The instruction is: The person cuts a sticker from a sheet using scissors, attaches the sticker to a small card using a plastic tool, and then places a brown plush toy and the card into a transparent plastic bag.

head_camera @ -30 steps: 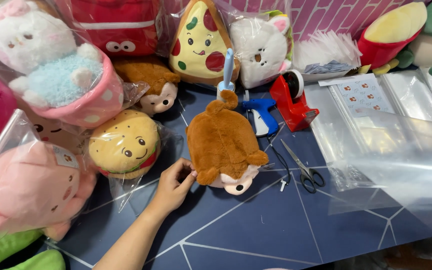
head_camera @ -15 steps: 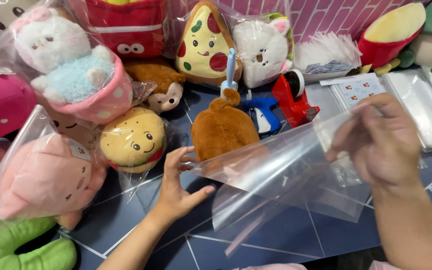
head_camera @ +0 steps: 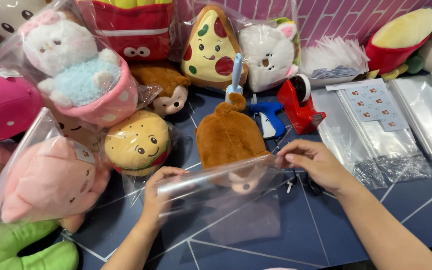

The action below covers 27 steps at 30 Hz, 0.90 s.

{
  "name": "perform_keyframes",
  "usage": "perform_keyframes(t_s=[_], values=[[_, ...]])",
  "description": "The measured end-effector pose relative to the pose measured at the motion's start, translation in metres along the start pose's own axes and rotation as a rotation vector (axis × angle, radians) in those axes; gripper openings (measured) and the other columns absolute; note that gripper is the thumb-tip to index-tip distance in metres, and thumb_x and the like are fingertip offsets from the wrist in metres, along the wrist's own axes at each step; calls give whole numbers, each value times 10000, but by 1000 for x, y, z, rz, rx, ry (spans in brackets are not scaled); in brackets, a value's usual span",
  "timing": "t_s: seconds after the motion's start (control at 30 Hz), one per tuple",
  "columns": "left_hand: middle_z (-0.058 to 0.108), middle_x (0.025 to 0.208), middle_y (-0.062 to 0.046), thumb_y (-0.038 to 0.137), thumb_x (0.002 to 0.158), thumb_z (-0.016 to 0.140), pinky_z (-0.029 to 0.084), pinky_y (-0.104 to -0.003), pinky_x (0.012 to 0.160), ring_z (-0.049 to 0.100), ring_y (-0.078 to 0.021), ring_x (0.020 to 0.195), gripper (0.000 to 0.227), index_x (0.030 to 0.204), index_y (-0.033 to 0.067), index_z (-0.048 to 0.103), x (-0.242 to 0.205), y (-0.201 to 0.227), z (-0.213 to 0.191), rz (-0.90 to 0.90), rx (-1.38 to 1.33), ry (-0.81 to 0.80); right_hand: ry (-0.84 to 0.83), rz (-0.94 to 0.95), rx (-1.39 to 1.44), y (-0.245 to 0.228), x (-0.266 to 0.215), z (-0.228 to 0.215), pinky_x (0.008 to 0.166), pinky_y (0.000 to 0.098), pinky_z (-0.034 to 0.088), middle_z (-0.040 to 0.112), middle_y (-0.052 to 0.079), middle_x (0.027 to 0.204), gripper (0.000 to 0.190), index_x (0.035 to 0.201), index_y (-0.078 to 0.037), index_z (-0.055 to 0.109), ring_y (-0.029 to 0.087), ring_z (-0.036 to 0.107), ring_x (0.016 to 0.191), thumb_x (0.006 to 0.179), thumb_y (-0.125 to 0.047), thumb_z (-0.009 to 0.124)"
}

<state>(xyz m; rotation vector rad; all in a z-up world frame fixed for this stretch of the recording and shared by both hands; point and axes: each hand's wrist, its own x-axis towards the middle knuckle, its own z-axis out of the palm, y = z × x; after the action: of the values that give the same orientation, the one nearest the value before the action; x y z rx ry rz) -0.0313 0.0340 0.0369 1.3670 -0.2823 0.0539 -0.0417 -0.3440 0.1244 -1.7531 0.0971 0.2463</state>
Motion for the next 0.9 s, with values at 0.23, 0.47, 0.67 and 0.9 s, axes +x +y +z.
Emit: perform_keyframes(t_s=[0.23, 0.47, 0.67, 0.9], values=[[773, 1023, -152, 46, 780, 664, 588, -359, 842, 727, -249, 981, 212, 984, 38, 720, 11, -9, -20, -255, -65, 40, 173, -229, -20, -41, 65, -16, 650, 329, 651, 703, 154, 848, 90, 1027, 7, 676, 212, 684, 666, 1017, 0, 587], [723, 992, -183, 24, 692, 803, 588, -363, 838, 704, -269, 952, 263, 936, 21, 706, 8, -32, -24, -174, -154, -71, 175, -266, -260, -91, 147, 20, 551, 271, 594, 607, 94, 1070, 415, 1353, -150, 566, 153, 666, 653, 963, -241, 676], [704, 986, -208, 86, 791, 694, 589, -393, 794, 701, -316, 928, 128, 892, 9, 706, 10, -40, -29, -223, -255, -103, 140, -416, -525, -101, 171, 37, 674, 294, 521, 710, -4, 893, 147, 1085, -119, 723, 107, 626, 715, 975, -216, 727], [700, 932, -226, 46, 785, 678, 569, -410, 810, 692, -336, 923, 99, 864, -5, 710, 12, -41, -28, -254, -298, -94, 220, -430, -413, -92, 169, 4, 670, 246, 647, 682, 34, 870, 81, 1004, -82, 635, 131, 709, 771, 1022, -155, 666]])
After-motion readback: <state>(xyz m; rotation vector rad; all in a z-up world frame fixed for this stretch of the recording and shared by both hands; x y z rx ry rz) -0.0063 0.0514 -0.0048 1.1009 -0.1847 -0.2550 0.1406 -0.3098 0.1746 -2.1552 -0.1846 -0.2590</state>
